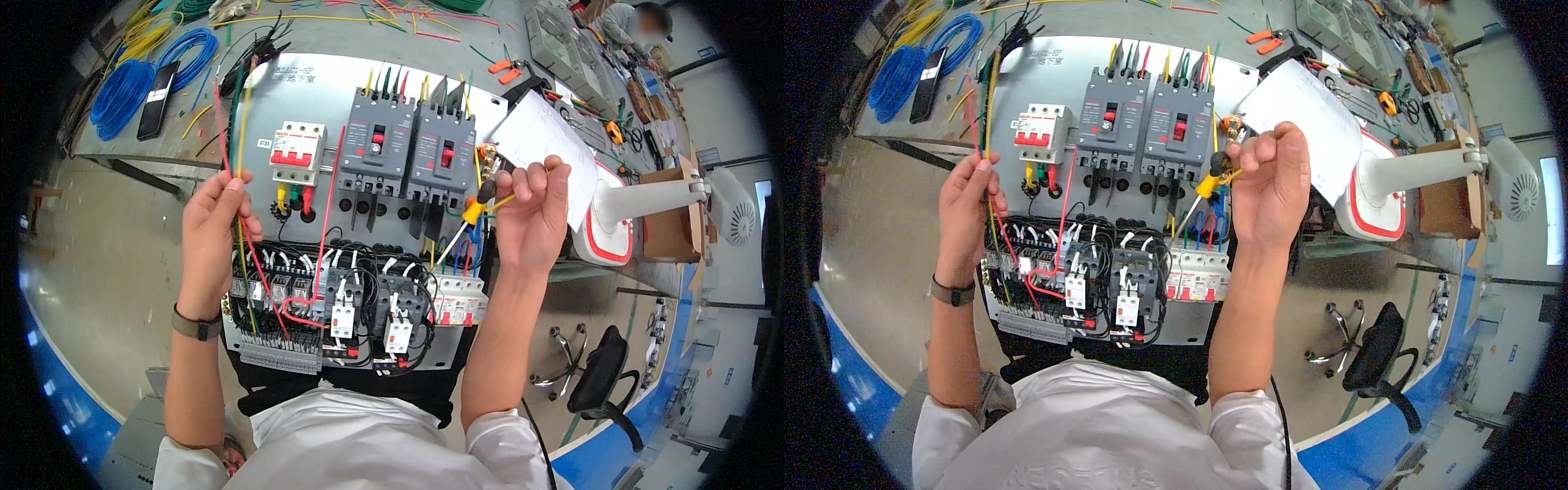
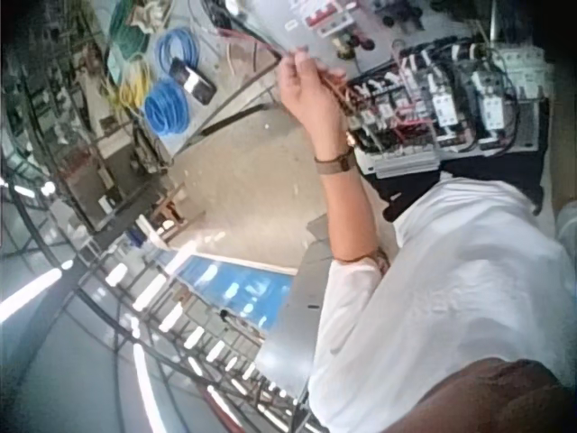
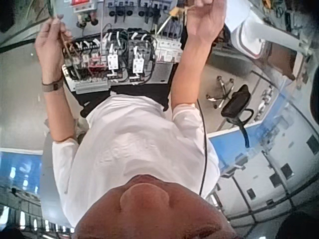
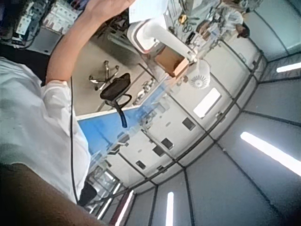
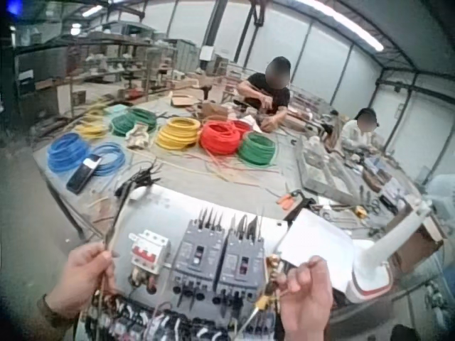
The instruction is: The person strips wire insulation, twists conductors, and connects colored wires to terminals on an electrical control panel. They use pliers and a screwdriver to prepare and secure connections to circuit breakers and terminal blocks.
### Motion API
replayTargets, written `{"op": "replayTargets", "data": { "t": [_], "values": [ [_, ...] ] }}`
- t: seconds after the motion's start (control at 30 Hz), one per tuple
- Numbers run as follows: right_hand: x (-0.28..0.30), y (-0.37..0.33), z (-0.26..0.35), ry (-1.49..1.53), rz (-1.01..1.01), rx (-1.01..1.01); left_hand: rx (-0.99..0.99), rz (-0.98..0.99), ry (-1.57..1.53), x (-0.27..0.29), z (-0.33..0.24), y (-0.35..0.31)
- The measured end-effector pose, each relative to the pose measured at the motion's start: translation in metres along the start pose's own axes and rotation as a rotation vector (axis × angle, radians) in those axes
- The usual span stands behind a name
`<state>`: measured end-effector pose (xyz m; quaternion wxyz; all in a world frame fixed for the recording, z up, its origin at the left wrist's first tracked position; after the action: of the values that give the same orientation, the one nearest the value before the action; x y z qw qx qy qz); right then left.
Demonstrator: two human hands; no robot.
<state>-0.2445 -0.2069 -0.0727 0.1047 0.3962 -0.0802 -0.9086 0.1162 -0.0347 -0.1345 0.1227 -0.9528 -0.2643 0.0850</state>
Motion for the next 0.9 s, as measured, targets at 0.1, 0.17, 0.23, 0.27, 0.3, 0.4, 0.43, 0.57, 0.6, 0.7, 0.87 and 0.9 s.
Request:
{"op": "replayTargets", "data": {
  "t": [0.1,0.17,0.23,0.27,0.3,0.4,0.43,0.57,0.6,0.7,0.87,0.9],
  "values": [
    [0.008,0.002,0.002,0.099,-0.022,-0.042,-0.119,-0.05,-0.029,-0.002,-0.023,-0.013],
    [0.014,0.003,0.006,0.196,-0.045,-0.039,-0.162,-0.082,-0.06,-0.008,-0.045,-0.021],
    [0.008,0.002,0.011,0.138,-0.026,-0.018,-0.183,-0.039,-0.063,-0.014,-0.063,-0.029],
    [0.002,0.0,0.014,0.109,-0.017,-0.008,-0.194,-0.017,-0.065,-0.017,-0.071,-0.034],
    [-0.008,-0.002,0.013,-0.088,0.039,-0.018,-0.219,0.007,-0.047,-0.022,-0.079,-0.039],
    [-0.054,-0.017,0.001,-0.679,0.155,-0.169,-0.18,0.067,0.01,-0.037,-0.089,-0.052],
    [-0.073,-0.021,-0.009,-0.73,0.254,-0.174,-0.142,0.079,0.0,-0.042,-0.086,-0.055],
    [-0.097,-0.03,-0.006,-0.854,0.284,-0.204,-0.018,0.138,-0.071,-0.061,-0.073,-0.074],
    [-0.1,-0.032,0.003,-0.785,0.222,-0.225,0.005,0.151,-0.097,-0.064,-0.07,-0.078],
    [-0.103,-0.033,0.018,-0.573,0.23,-0.153,0.118,0.233,-0.162,-0.071,-0.055,-0.087],
    [-0.133,-0.04,0.018,-0.356,0.296,-0.184,0.212,0.286,-0.289,-0.077,-0.036,-0.1],
    [-0.142,-0.041,0.016,-0.357,0.324,-0.181,0.217,0.286,-0.268,-0.074,-0.032,-0.1]
  ]
}}
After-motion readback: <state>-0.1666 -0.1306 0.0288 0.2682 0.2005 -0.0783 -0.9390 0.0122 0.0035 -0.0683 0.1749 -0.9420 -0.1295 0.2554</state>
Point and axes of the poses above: each hand's wrist, its own y-axis towards the middle knuckle, its own x-axis out of the back of the hand, z = x × y, the point moved 10 cm from there along y, towards the middle knuckle, and after that the axes turned 3 degrees about x, right-handed, at the moved point
